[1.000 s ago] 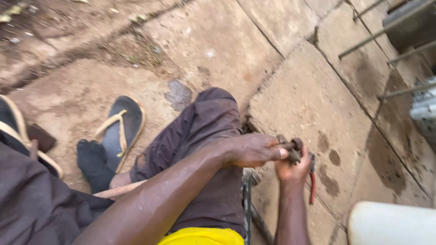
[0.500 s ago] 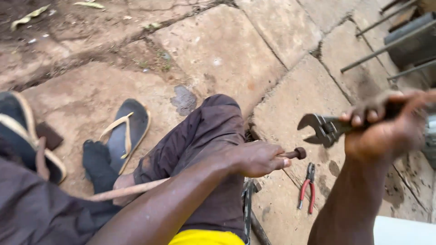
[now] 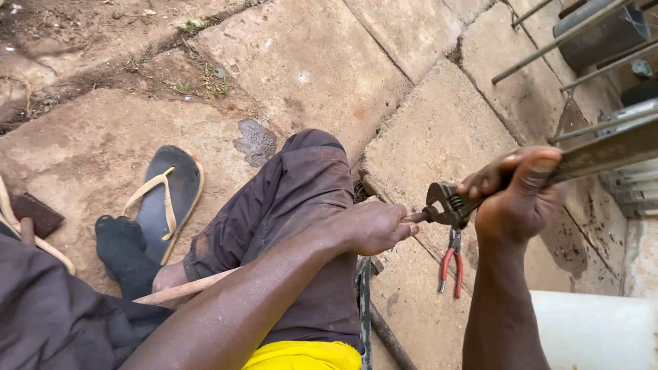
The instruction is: The person sits on the ground and works on a rusted threaded rod with a fitting. They use an adjustable wrench and a ring spanner to grip and turn the nut, repositioning the wrenches repeatedly and twisting the fitting by hand to loosen it along the thread.
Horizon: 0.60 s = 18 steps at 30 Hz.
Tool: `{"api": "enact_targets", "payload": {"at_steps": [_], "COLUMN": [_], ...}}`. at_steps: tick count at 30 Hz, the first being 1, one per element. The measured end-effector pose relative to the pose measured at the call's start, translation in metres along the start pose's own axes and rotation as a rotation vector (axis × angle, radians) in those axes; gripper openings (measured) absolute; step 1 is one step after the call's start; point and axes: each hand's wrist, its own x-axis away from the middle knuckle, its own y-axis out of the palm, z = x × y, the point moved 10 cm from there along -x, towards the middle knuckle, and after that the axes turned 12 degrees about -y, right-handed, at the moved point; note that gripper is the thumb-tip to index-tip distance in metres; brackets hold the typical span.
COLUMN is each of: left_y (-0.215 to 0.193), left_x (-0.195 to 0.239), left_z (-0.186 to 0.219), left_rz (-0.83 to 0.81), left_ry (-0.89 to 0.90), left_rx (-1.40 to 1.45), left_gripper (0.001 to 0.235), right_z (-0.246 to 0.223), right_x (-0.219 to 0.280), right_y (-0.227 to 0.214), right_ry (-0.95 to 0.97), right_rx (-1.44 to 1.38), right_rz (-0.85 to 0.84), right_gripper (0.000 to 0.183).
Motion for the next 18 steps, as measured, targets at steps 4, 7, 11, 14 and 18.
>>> {"api": "enact_targets", "payload": {"at_steps": [4, 7, 11, 14, 18], "left_y": [0.002, 0.013, 0.017, 0.010, 0.002], "left_x": [-0.012, -0.021, -0.028, -0.035, -0.028], "left_z": [-0.008, -0.012, -0.018, -0.020, -0.016], "left_rz": [0.060, 0.017, -0.067, -0.016, -0.007], "left_ry": [0.007, -0.024, -0.049, -0.077, -0.056], "left_rx": [-0.013, -0.011, 0.017, 0.027, 0.101], "left_gripper": [0.054, 0.055, 0.053, 0.052, 0.047], "right_z": [0.010, 0.009, -0.006, -0.011, 0.026], "right_x": [0.002, 0.028, 0.069, 0.106, 0.172], "right_y": [0.017, 0.016, -0.001, -0.039, -0.106], "right_ry": [0.056, 0.068, 0.033, 0.097, 0.302], "right_rx": [-0.022, 0.130, 0.272, 0.261, -0.137], "right_rz": [-0.253, -0.416, -0.385, -0.244, 0.267], "right_gripper": [0.040, 0.034, 0.024, 0.017, 0.012]}}
